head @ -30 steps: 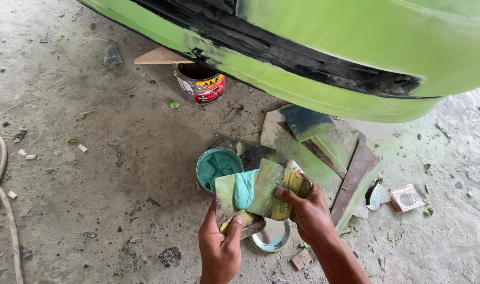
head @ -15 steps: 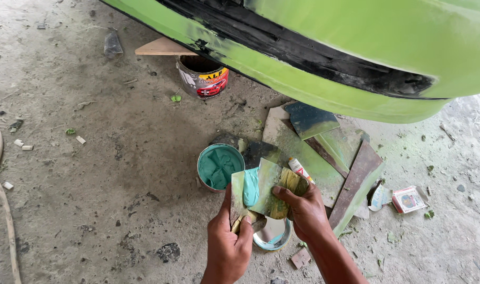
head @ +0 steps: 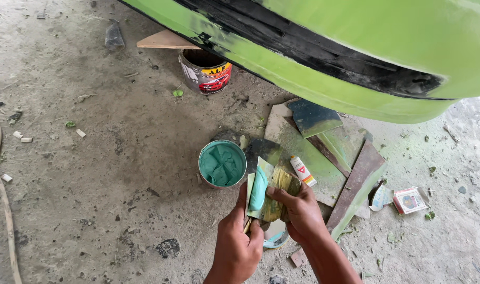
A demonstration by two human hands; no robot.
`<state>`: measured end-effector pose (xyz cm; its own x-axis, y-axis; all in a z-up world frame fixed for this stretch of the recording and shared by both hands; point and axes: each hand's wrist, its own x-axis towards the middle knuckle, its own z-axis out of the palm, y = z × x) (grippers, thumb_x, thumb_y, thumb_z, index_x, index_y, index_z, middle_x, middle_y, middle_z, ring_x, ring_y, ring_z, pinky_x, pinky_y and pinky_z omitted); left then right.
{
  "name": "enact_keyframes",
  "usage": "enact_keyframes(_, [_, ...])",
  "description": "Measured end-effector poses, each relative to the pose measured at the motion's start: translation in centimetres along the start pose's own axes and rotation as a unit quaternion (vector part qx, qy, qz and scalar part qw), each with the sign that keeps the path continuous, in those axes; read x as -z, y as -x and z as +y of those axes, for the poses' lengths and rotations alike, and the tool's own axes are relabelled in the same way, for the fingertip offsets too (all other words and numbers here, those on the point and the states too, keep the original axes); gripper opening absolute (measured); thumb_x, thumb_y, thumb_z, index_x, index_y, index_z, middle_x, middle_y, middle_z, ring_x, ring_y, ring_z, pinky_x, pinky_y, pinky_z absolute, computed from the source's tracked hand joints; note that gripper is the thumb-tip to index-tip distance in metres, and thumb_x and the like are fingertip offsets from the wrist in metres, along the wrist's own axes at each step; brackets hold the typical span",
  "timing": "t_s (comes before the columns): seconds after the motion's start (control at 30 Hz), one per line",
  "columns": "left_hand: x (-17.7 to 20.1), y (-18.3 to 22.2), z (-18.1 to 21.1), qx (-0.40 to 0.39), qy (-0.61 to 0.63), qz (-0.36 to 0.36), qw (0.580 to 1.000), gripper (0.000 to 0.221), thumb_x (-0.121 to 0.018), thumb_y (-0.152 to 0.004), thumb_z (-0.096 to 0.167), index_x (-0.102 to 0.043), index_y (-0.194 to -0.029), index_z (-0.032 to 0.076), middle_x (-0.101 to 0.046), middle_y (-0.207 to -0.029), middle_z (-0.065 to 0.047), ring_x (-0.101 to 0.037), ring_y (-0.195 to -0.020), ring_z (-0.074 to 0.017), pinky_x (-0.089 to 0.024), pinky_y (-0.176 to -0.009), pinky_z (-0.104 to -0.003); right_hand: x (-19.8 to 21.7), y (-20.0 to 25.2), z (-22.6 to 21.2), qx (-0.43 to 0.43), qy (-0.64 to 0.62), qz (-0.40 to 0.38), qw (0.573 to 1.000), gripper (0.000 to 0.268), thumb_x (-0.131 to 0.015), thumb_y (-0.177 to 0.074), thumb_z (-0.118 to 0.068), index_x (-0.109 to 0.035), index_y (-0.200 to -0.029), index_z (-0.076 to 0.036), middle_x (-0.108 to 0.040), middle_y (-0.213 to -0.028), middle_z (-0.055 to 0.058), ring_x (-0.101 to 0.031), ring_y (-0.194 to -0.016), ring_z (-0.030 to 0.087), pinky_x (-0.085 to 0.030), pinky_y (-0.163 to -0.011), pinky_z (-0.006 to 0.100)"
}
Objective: The person scoops a teal-colored paste from a can onto a metal mixing board using a putty knife. They then add a yellow substance from a tube and mix the two materials together on the board.
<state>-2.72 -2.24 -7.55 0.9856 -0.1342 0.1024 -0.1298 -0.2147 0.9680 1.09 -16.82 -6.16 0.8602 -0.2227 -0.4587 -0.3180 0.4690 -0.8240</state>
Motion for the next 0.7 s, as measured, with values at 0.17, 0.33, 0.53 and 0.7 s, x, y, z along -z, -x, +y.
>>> enact_keyframes(0.17, [-0.1,0.1,-0.6,0.082,0.092,-0.050,0.991,0.057,-0.055,-0.084,0.006,-0.050,-0.141,0.011,-0.069,-0.066,-0.006,-0.060,-0.048,-0.0129,-0.051,-0.047,-0.031,1.8,-0.4,-1.4,-0.029,-0.066,-0.055,0.996,0.024,-0.072,-0.078,0.005,-0.062,-0.101,0.005,-0.069,-0.096,0.019,-0.068,-0.087,0.031,-0.059,-0.076,0.042])
enact_keyframes(0.33, [2.0,-0.1,-2.1,0.148,0.289,-0.006,0.946,0.028,-0.065,-0.084,0.007,-0.066,-0.111,0.005,-0.065,-0.084,-0.006,-0.066,-0.076,-0.0206,-0.068,-0.070,-0.039,2.9,-0.5,-6.6,0.041,-0.073,-0.083,0.993,0.055,-0.057,-0.081,0.003,-0.046,-0.135,-0.001,-0.052,-0.118,0.020,-0.053,-0.111,0.034,-0.051,-0.094,0.053])
enact_keyframes(0.53, [2.3,-1.0,0.3,0.203,0.452,0.057,0.867,0.045,-0.065,-0.078,-0.004,-0.066,-0.123,-0.006,-0.075,-0.106,-0.020,-0.071,-0.097,-0.0333,-0.062,-0.085,-0.046,4.1,-1.2,-8.0,0.279,0.050,-0.304,0.910,0.020,-0.053,-0.097,0.004,-0.071,-0.101,-0.003,-0.069,-0.105,0.010,-0.065,-0.100,0.022,-0.053,-0.093,0.033])
enact_keyframes(0.7, [2.1,-1.2,1.1,0.171,0.509,0.074,0.840,0.044,-0.068,-0.076,-0.005,-0.068,-0.120,-0.006,-0.076,-0.100,-0.017,-0.068,-0.090,-0.0299,-0.060,-0.079,-0.046,2.1,-0.7,-8.1,0.336,0.104,-0.456,0.817,0.018,-0.066,-0.099,-0.023,-0.074,-0.115,-0.019,-0.070,-0.122,-0.001,-0.040,-0.139,0.038,-0.029,-0.117,0.062])
